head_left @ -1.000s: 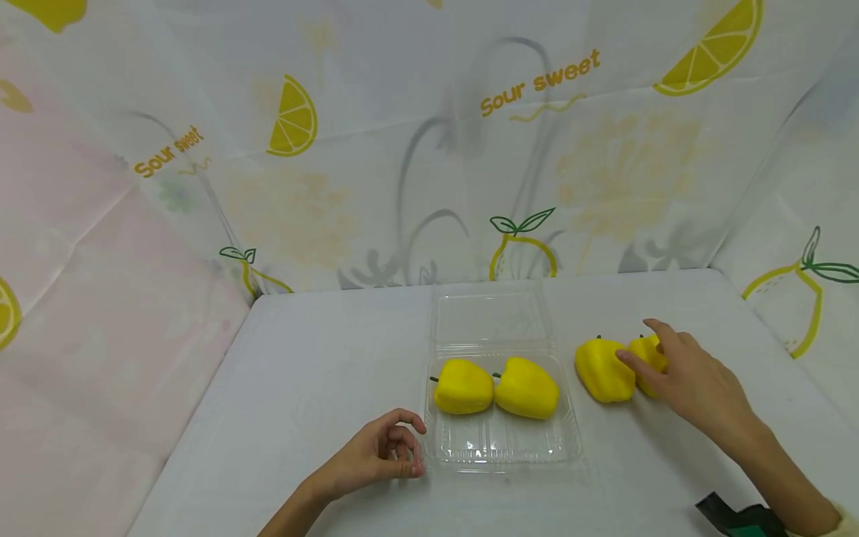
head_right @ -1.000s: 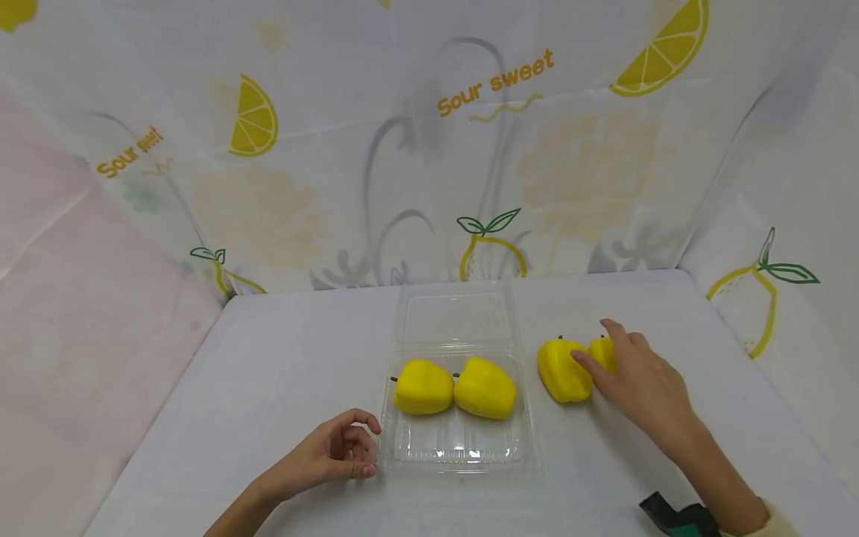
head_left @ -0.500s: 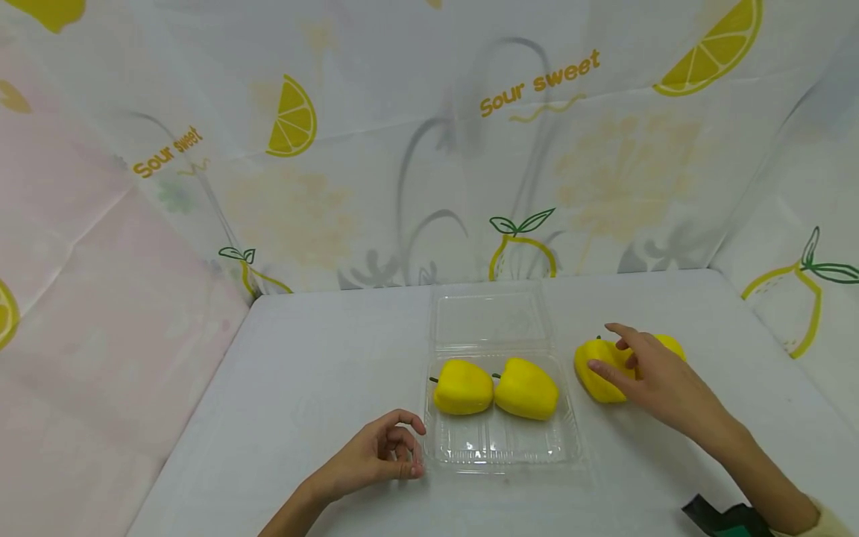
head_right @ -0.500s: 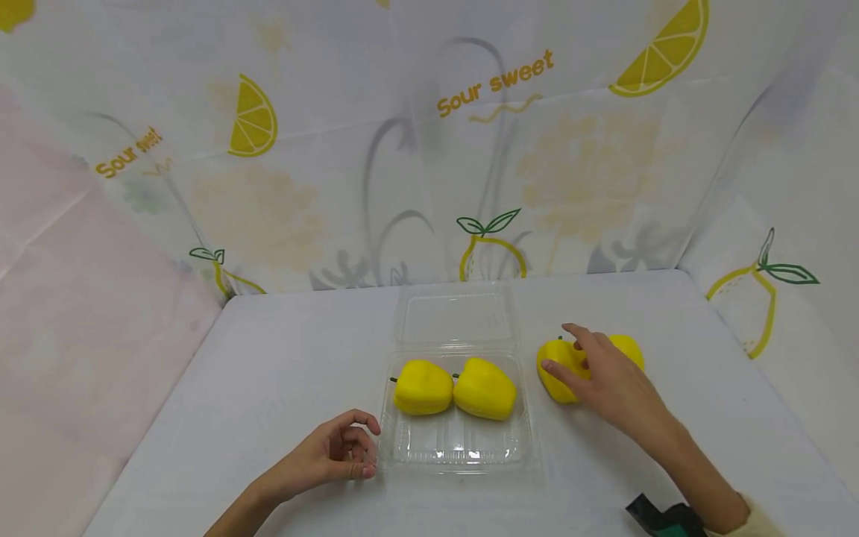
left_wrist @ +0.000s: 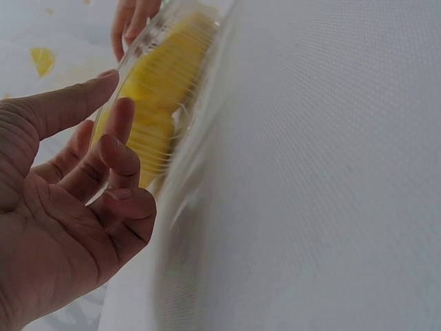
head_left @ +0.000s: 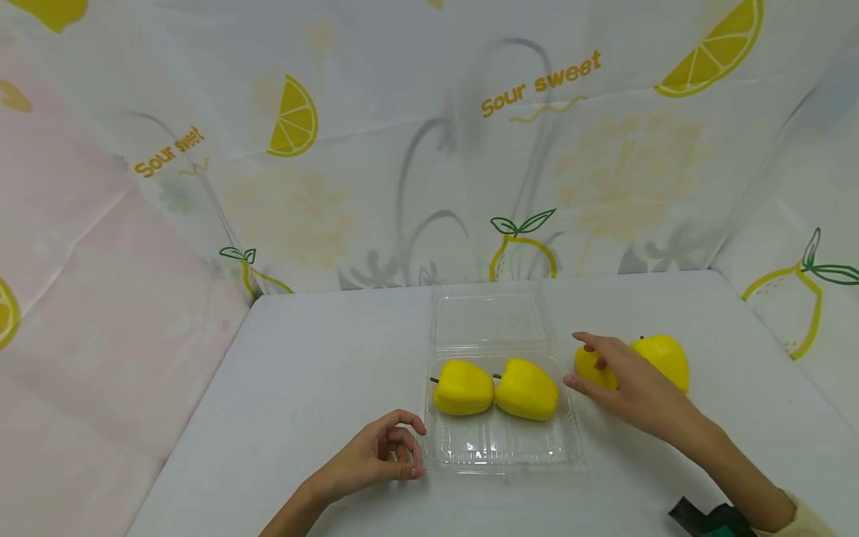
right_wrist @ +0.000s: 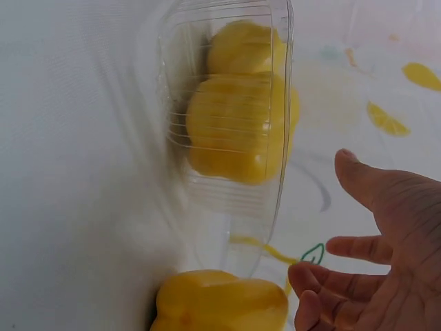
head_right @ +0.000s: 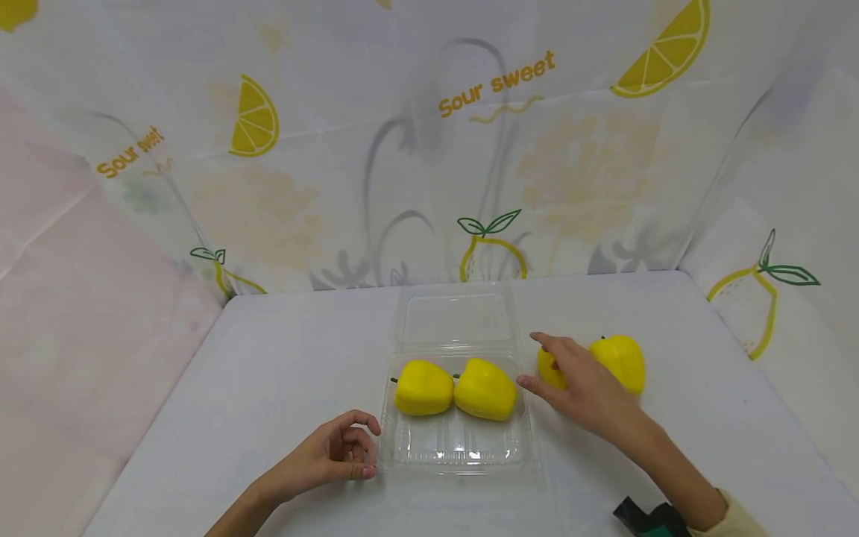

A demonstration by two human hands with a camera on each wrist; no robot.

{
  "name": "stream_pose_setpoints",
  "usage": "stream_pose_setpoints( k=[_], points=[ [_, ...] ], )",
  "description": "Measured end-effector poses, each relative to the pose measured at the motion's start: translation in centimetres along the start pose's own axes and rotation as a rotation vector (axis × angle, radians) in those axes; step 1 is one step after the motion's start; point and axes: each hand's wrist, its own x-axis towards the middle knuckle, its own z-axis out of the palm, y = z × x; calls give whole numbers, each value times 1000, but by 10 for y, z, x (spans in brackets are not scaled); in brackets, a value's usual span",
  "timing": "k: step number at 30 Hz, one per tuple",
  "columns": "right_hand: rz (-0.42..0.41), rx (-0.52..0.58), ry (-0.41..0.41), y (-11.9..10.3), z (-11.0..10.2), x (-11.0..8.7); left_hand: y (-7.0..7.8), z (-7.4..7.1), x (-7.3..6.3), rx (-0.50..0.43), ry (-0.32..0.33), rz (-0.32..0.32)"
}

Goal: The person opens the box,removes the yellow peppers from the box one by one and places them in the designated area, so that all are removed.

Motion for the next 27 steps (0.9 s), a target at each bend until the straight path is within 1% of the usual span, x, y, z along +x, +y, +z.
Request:
stream_pose_setpoints(
  k=[4,9,12,20,24,27],
  points=[
    [-28,-29,-11,0,7,2,0,0,0,-1,0,1],
    [-76,-33,-25,-3,14,5,1,0,0,8,4,-10],
    [-93,-24,-39,-5,17,6,1,0,0,11,7,-20],
    [-133,-60,-72,-12,22,8,1,0,0,20,11,-23],
    [-178,-70,-79,-15,26,8,1,0,0,14,13,-27],
    [-215,-99,-77,-16,29,9,1,0,0,11,13,-28]
  ],
)
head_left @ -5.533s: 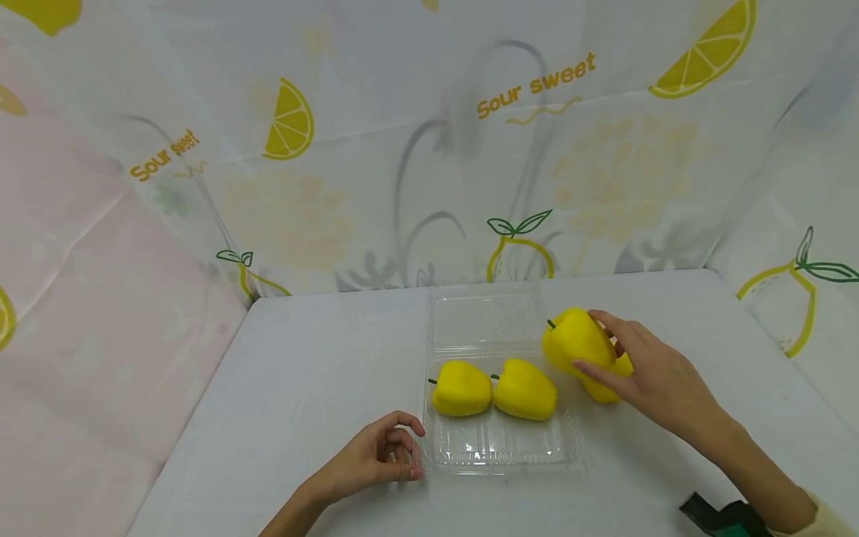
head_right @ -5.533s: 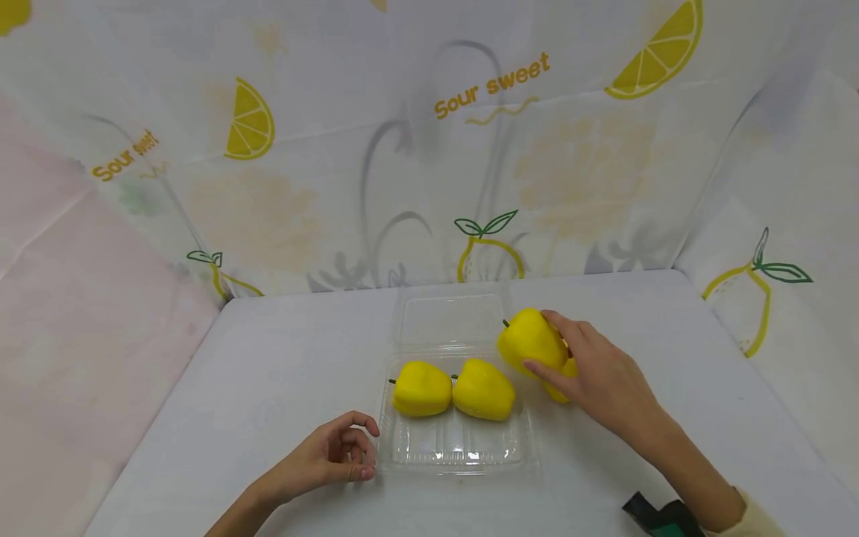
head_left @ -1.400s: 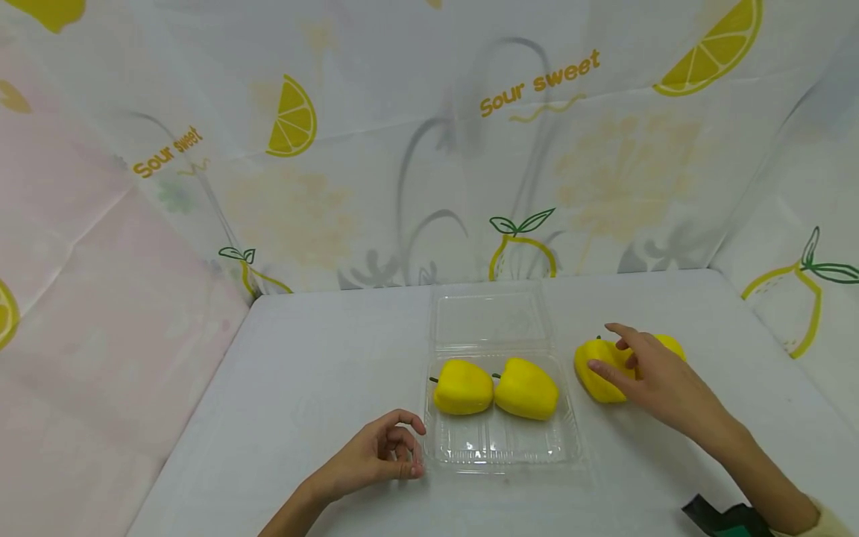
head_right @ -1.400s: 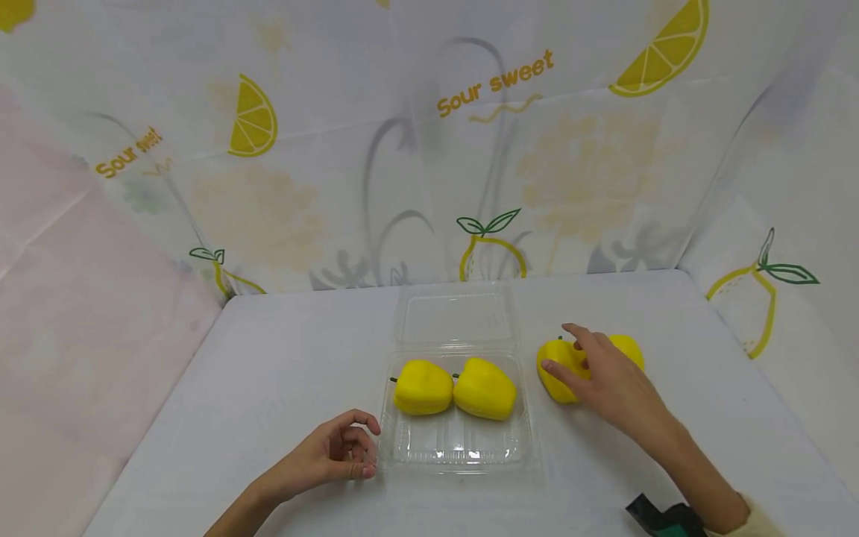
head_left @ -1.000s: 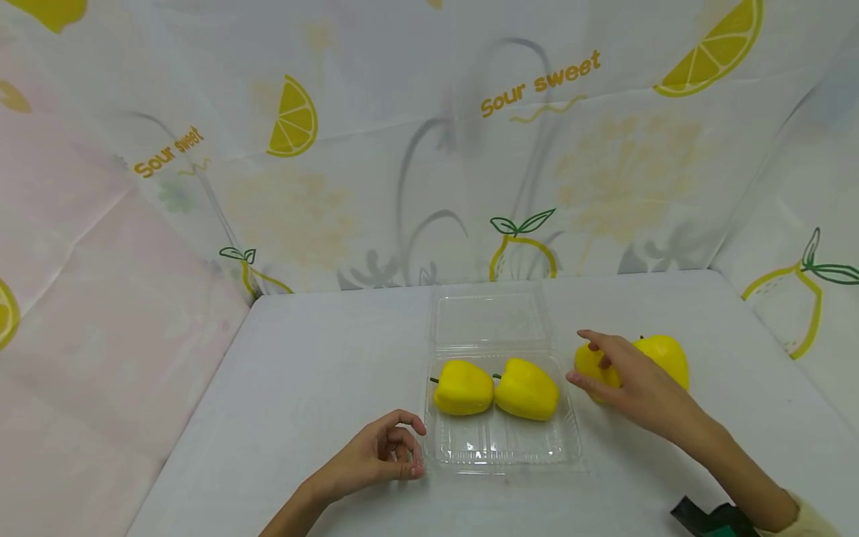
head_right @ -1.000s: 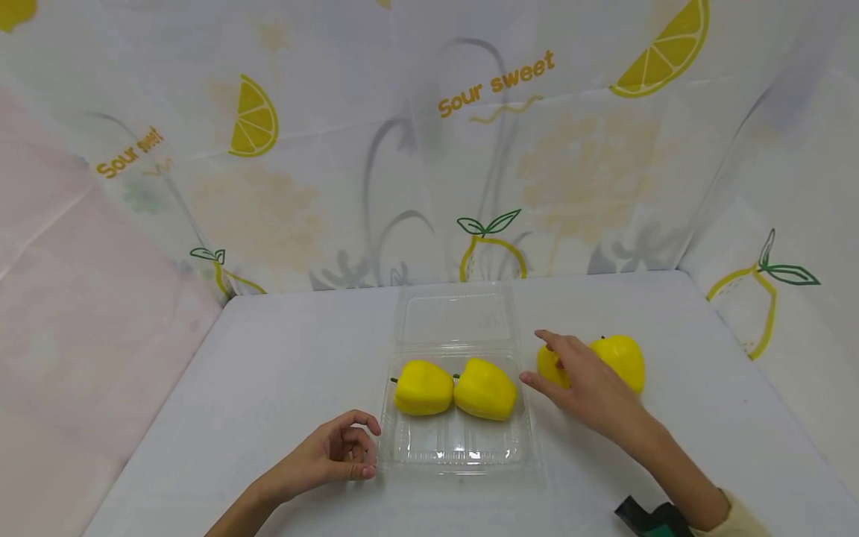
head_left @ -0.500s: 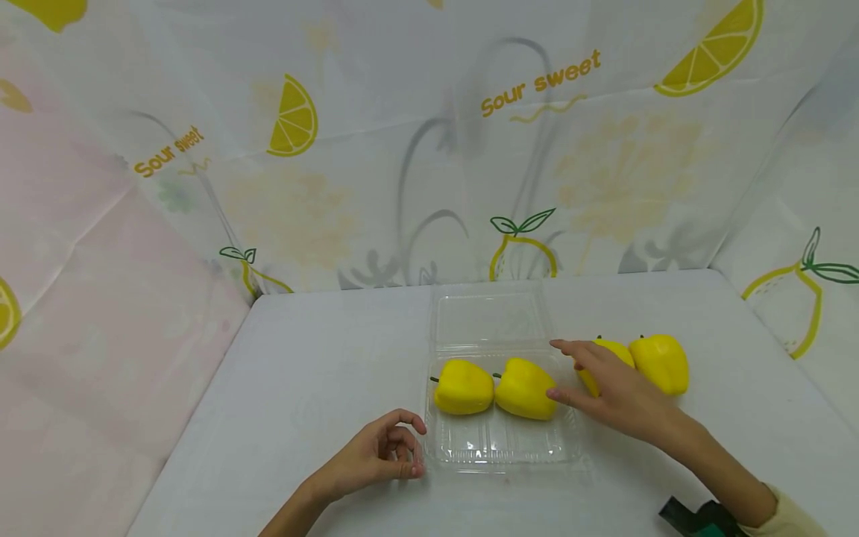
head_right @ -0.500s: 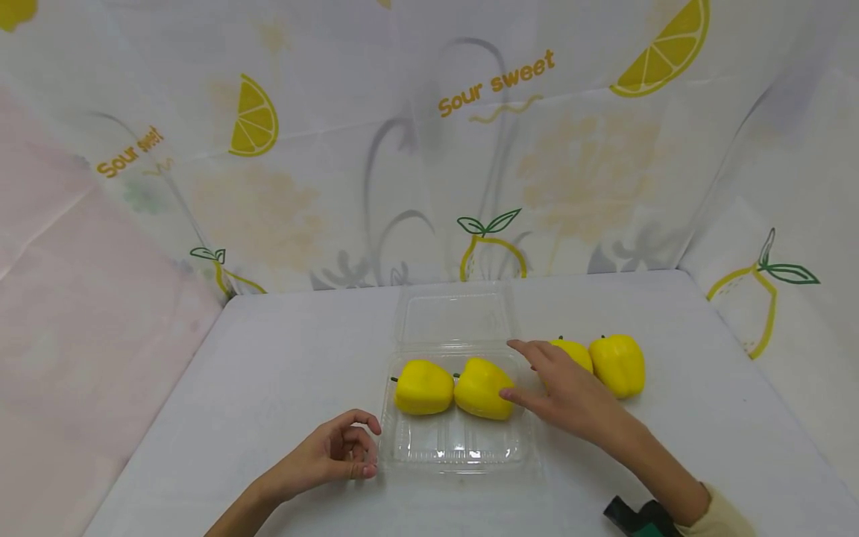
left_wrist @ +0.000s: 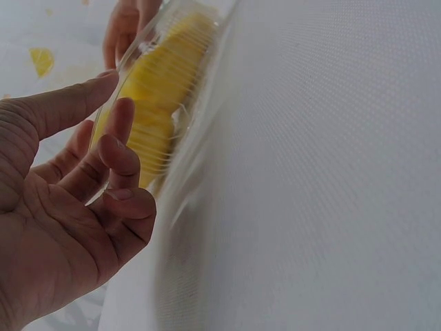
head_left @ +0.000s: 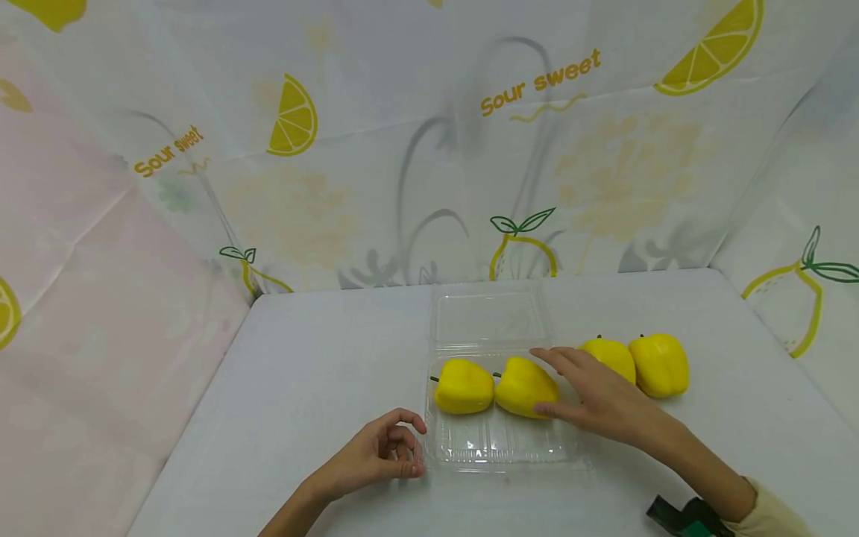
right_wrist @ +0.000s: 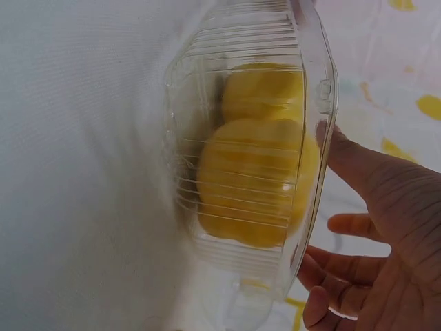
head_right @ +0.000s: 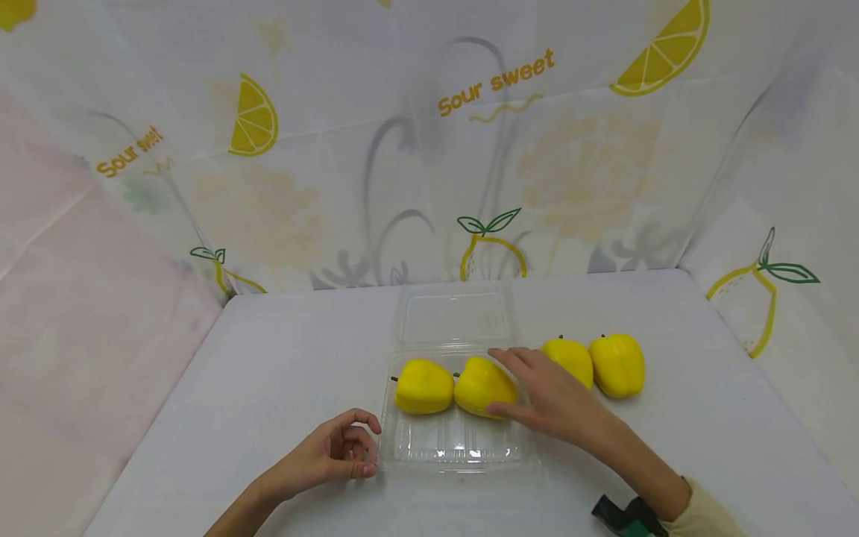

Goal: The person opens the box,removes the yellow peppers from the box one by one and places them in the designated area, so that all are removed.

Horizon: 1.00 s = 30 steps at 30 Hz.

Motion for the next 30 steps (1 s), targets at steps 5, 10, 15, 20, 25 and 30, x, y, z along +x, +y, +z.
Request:
stream_pose_setpoints(
  k=[5,10,15,20,25,30],
  points=[
    [-48,-49,14,0,3,2,0,0,0,-3,-2,3],
    [-91,-60,21,-2,5,4,-1,0,0,8,0,2],
    [-106,-68,17,-2,9,6,-1,0,0,20,2,3],
    [-111,-86,7,-2,12,7,0,0,0,15,6,-2],
    [-138,-103,10,-3,13,8,-1,0,0,13,7,0],
    [-150,-107,19,-3,14,8,-1,0,0,9,7,-1]
  ],
)
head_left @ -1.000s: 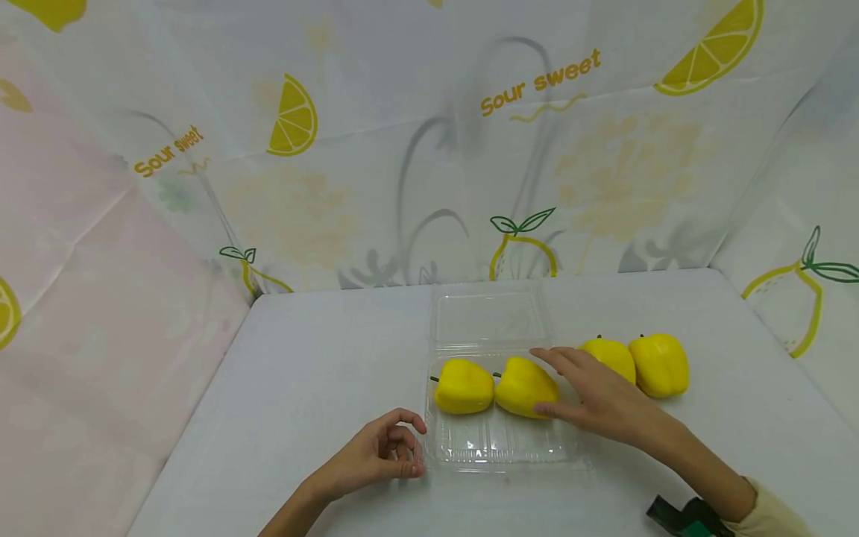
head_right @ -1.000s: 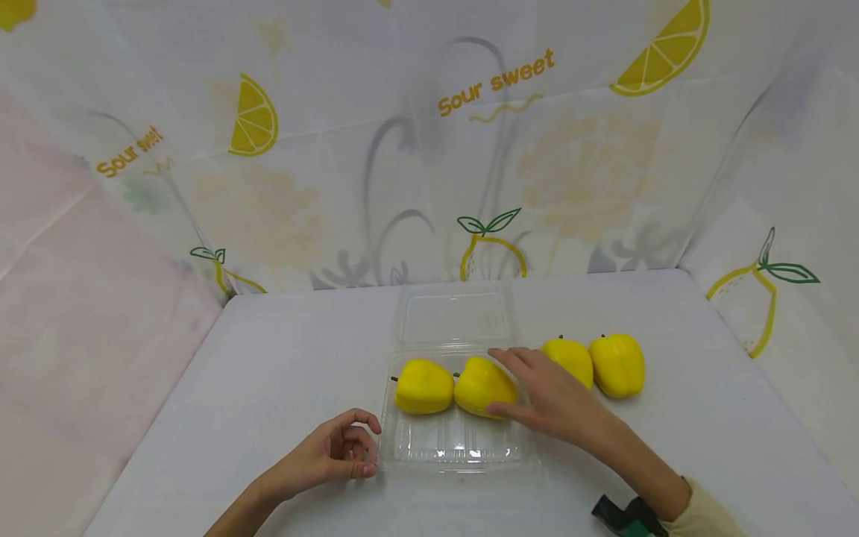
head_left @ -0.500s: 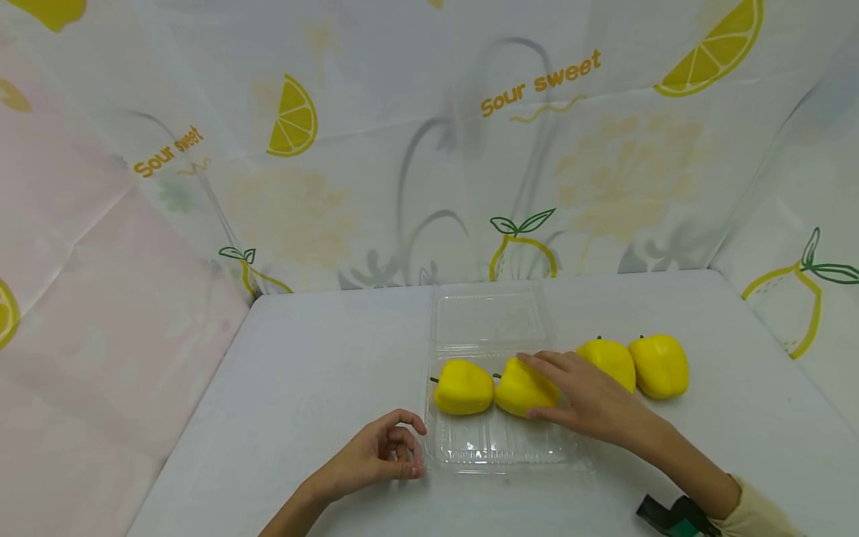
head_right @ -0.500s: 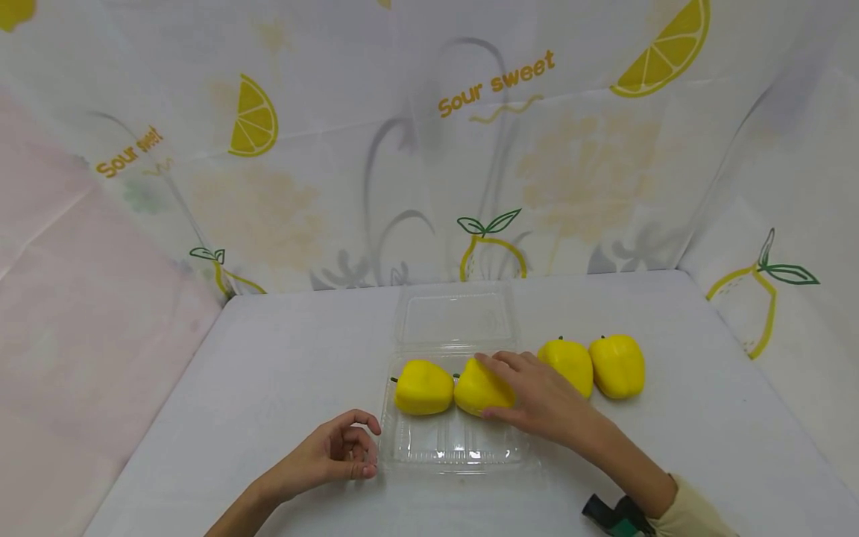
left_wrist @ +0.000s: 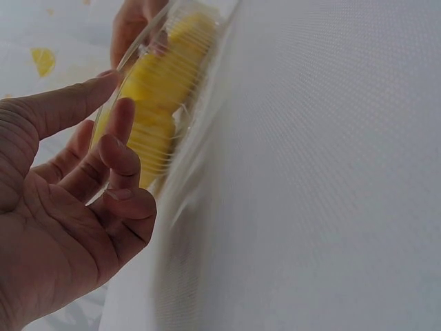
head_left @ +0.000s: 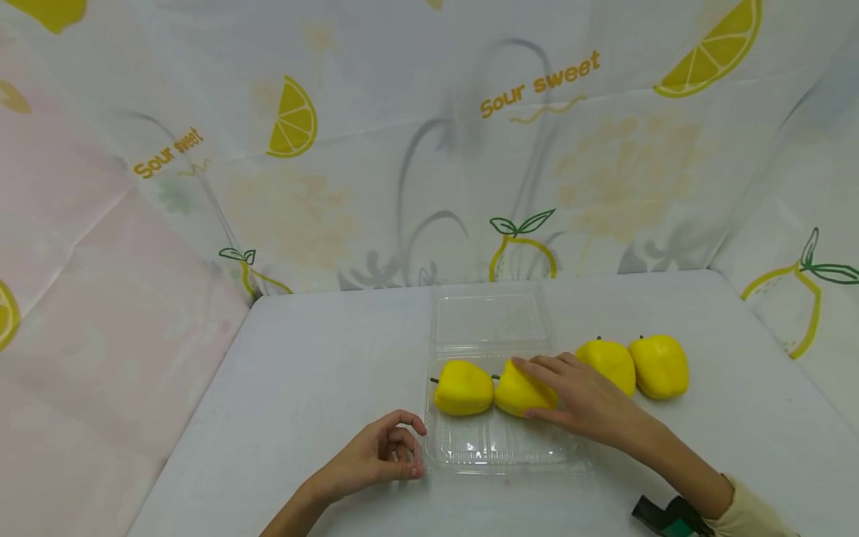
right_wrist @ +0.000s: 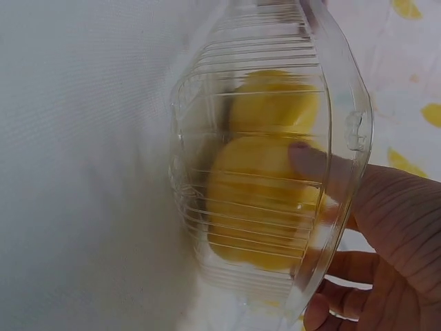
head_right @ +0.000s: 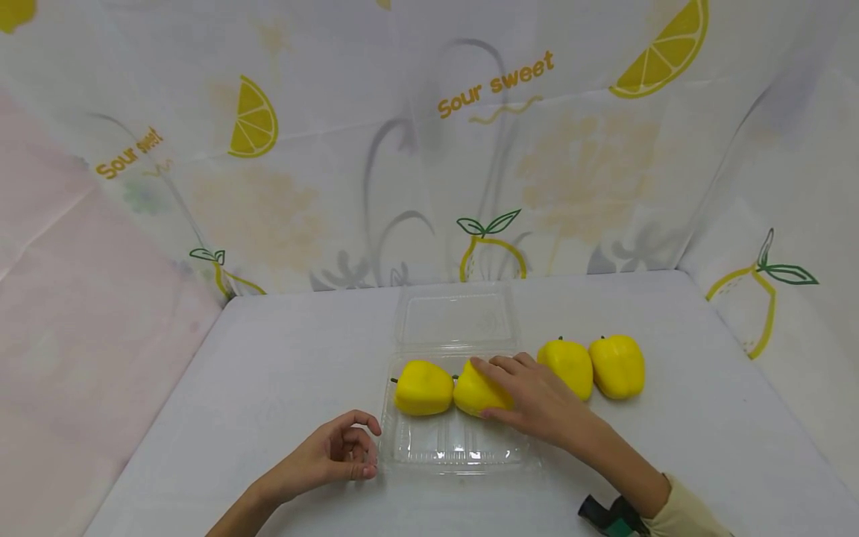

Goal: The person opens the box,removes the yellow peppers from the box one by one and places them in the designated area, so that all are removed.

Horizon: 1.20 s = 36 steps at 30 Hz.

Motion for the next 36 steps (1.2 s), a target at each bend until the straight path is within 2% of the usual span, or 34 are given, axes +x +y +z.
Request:
stream_pose_setpoints(
  k=[11,24,36],
  points=[
    [-5,-16,8,-2,-5,-5,-1,1,-1,-10,-8,3],
    [-31,14,96,-3,-29,-13,0,1,-1,8,1,-5],
    [-26,-28,180,2,-42,-20,-2,0,0,11,-8,16]
  ],
)
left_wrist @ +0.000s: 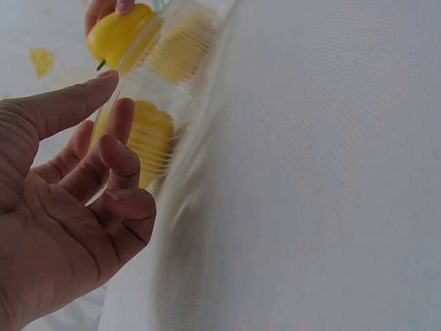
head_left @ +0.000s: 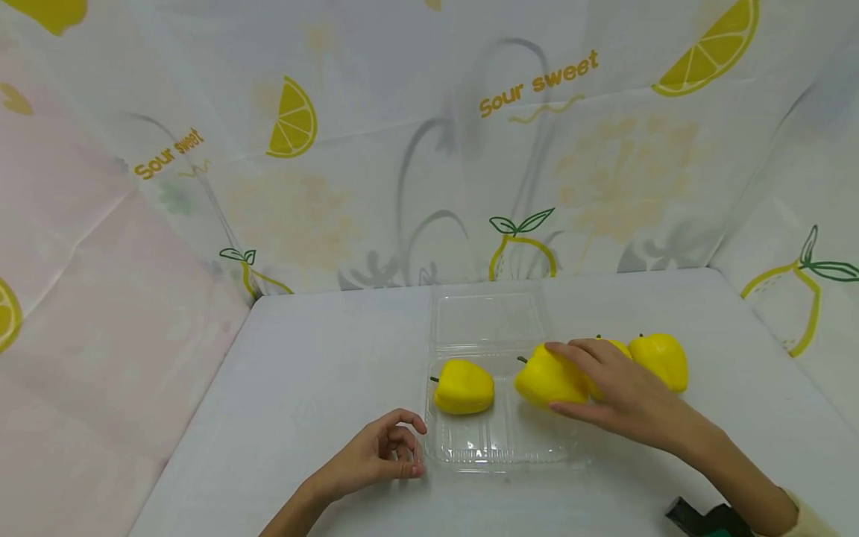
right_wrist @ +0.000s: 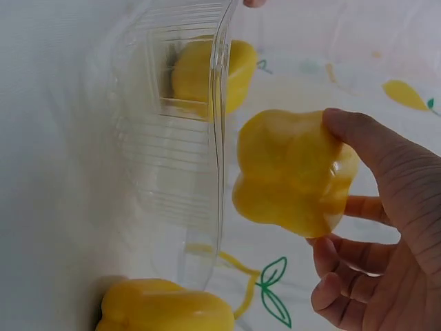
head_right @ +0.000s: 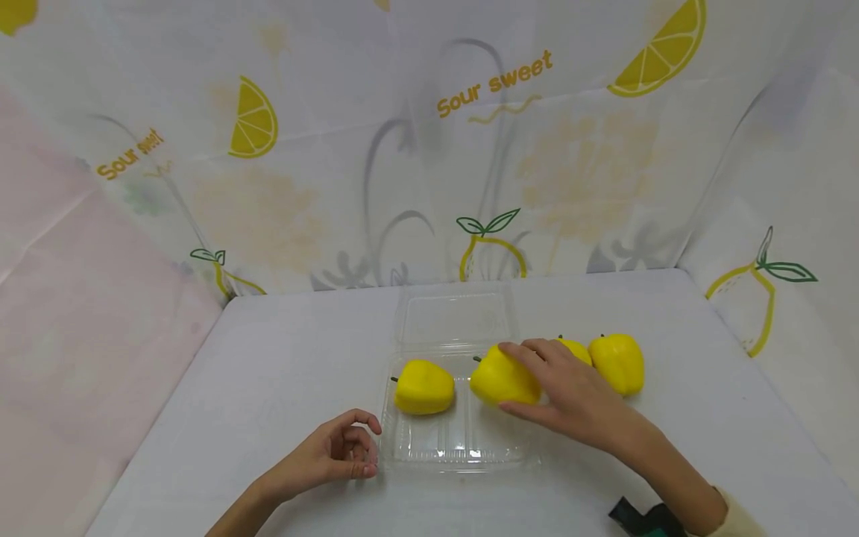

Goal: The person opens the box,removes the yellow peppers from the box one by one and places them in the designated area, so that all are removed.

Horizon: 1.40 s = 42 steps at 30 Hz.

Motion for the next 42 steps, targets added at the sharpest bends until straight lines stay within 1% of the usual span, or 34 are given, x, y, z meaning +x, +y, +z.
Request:
stream_pose_setpoints(
  k=[8,12,16,19,29,36,42],
  points=[
    [36,-27,33,4,-10,-6,1,0,0,-7,-2,2],
    [61,-22,38,6,-15,-10,1,0,0,-7,-1,1],
    [125,-17,21,8,-22,-16,1,0,0,-8,1,-3],
    [151,-36,10,9,-26,-20,1,0,0,-4,3,-8],
    [120,-62,57,14,-34,-32,2,0,-1,15,15,-23],
    [149,-42,44,17,-38,-39,3,1,0,19,20,-31],
    [175,-53,30,19,-40,-45,4,1,0,13,18,-34]
  ],
)
